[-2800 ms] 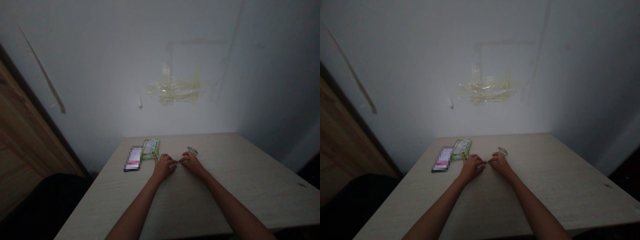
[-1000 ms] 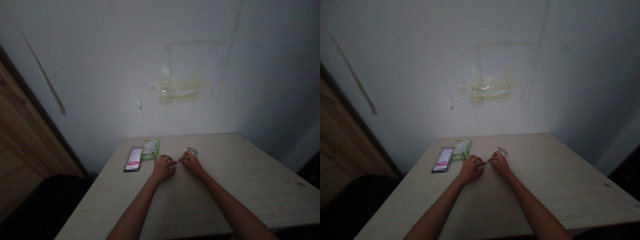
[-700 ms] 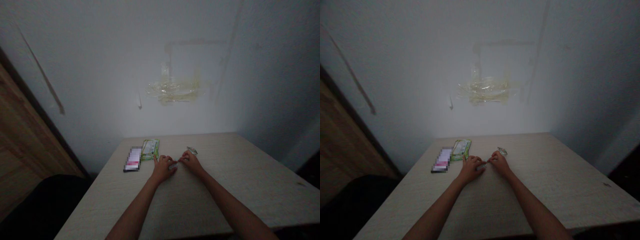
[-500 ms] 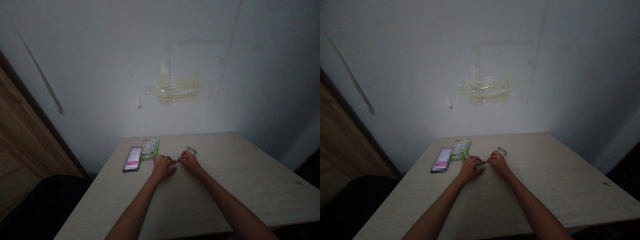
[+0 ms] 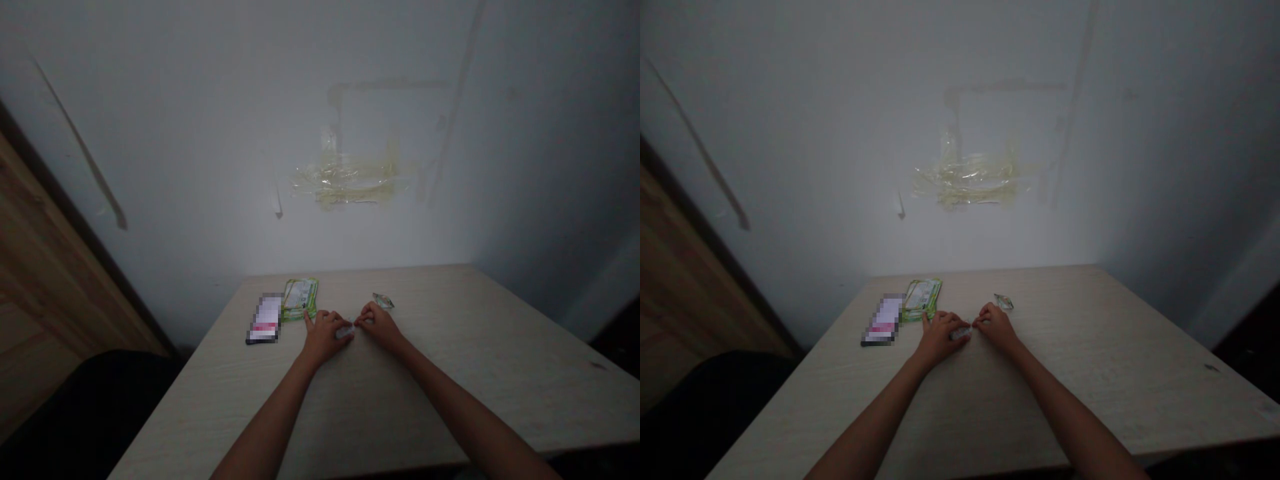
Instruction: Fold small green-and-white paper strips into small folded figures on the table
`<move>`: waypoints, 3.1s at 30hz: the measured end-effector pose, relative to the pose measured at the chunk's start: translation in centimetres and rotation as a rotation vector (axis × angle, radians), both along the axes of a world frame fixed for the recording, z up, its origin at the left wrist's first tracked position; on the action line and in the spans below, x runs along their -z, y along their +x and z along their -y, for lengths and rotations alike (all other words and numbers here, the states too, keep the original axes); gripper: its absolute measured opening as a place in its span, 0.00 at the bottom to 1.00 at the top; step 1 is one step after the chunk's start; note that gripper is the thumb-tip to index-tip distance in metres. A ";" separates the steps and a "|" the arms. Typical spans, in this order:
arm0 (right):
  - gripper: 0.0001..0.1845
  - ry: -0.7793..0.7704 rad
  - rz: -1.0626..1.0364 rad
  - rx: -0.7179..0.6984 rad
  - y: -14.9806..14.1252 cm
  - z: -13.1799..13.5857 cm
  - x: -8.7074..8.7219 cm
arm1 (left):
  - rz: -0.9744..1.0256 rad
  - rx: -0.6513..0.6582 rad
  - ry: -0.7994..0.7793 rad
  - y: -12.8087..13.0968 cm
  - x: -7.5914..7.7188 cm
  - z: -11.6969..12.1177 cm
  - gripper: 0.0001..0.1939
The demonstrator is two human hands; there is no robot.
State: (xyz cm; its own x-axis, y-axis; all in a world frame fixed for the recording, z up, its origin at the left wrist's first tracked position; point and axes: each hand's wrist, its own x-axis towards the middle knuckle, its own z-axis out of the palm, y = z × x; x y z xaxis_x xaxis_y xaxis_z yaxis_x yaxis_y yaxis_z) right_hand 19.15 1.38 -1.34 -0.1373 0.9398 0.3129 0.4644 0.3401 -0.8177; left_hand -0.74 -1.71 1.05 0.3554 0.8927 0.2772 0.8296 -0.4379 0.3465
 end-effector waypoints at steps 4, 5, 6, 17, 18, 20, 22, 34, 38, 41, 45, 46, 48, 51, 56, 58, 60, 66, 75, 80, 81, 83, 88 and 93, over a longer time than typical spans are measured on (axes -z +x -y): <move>0.08 0.006 0.014 -0.008 0.1 0.1 0.0 | 0.006 -0.006 0.008 0.0 0.0 0.0 0.14; 0.09 0.006 0.014 -0.012 0.1 0.0 0.1 | 0.008 -0.006 0.007 0.0 0.0 0.0 0.14; 0.09 0.005 0.013 -0.018 0.1 0.0 0.2 | 0.010 -0.005 0.006 0.0 0.0 0.0 0.14; 0.09 -0.005 0.008 -0.057 0.3 0.2 0.0 | -0.016 -0.008 -0.015 0.0 -0.1 0.1 0.15; 0.09 -0.006 0.006 -0.058 0.3 0.2 0.0 | -0.015 -0.012 -0.014 0.0 -0.1 0.0 0.15; 0.10 -0.010 -0.009 -0.068 0.4 0.2 0.1 | -0.010 -0.017 -0.013 0.0 -0.1 0.0 0.15; 0.10 -0.028 -0.039 -0.091 0.5 0.1 0.2 | -0.001 -0.016 -0.011 0.0 -0.1 0.0 0.15; 0.11 -0.048 -0.115 -0.057 0.6 0.0 0.3 | -0.016 -0.001 -0.033 -0.1 -0.3 0.1 0.16; 0.09 0.001 -0.038 -0.038 0.4 0.2 0.1 | 0.000 0.004 -0.022 -0.1 -0.3 0.1 0.15; 0.09 0.021 0.008 -0.017 0.3 0.2 0.0 | -0.007 0.003 -0.021 0.0 -0.3 0.1 0.15; 0.08 0.045 0.011 -0.008 0.3 -0.1 0.2 | 0.000 0.009 -0.011 -0.1 -0.2 0.1 0.15; 0.07 0.050 0.014 -0.003 0.2 -0.1 0.3 | 0.003 0.009 -0.008 -0.1 -0.1 0.0 0.15; 0.07 0.055 0.021 0.011 0.2 -0.3 0.5 | 0.011 0.006 -0.009 -0.1 -0.1 0.0 0.15; 0.06 0.064 0.017 0.026 0.1 -0.5 0.7 | 0.025 0.005 -0.021 -0.1 -0.1 0.0 0.15; 0.08 0.053 -0.014 0.047 0.0 -0.7 0.8 | 0.018 0.002 -0.030 0.0 -0.3 0.2 0.15; 0.09 0.042 -0.014 0.055 0.0 -0.7 0.7 | 0.006 -0.002 -0.037 0.0 -0.3 0.2 0.16; 0.08 0.030 -0.021 0.063 0.0 -0.5 0.7 | -0.003 -0.005 -0.044 0.0 -0.3 0.2 0.16; 0.09 -0.017 -0.095 0.033 0.4 -0.4 0.5 | -0.001 0.005 -0.030 -0.1 -0.2 0.1 0.16; 0.09 -0.017 -0.110 0.014 0.6 -0.7 1.1 | -0.022 -0.007 -0.047 0.0 -0.3 0.2 0.17; 0.08 -0.018 -0.096 0.010 0.4 -0.7 0.8 | 0.004 0.018 -0.040 -0.1 -0.3 0.2 0.16; 0.09 -0.016 -0.097 0.003 0.4 -0.7 0.8 | 0.006 0.019 -0.038 -0.1 -0.2 0.2 0.16; 0.10 -0.013 -0.090 0.012 0.4 -0.8 0.8 | 0.007 0.014 -0.033 -0.2 -0.1 0.1 0.16; 0.09 -0.009 -0.059 0.009 0.6 -1.0 1.1 | 0.006 0.014 -0.026 -0.2 0.0 0.0 0.16; 0.09 0.012 -0.087 -0.008 0.7 -1.0 1.2 | 0.010 0.005 -0.021 -0.1 -0.1 0.0 0.16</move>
State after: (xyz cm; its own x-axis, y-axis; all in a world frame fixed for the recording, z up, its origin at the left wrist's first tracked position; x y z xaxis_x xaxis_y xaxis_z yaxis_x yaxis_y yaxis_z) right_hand 19.89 2.38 -2.58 -0.1167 0.9349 0.3351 0.3890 0.3535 -0.8507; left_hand -0.82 -1.75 1.12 0.3570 0.8967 0.2617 0.8238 -0.4343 0.3643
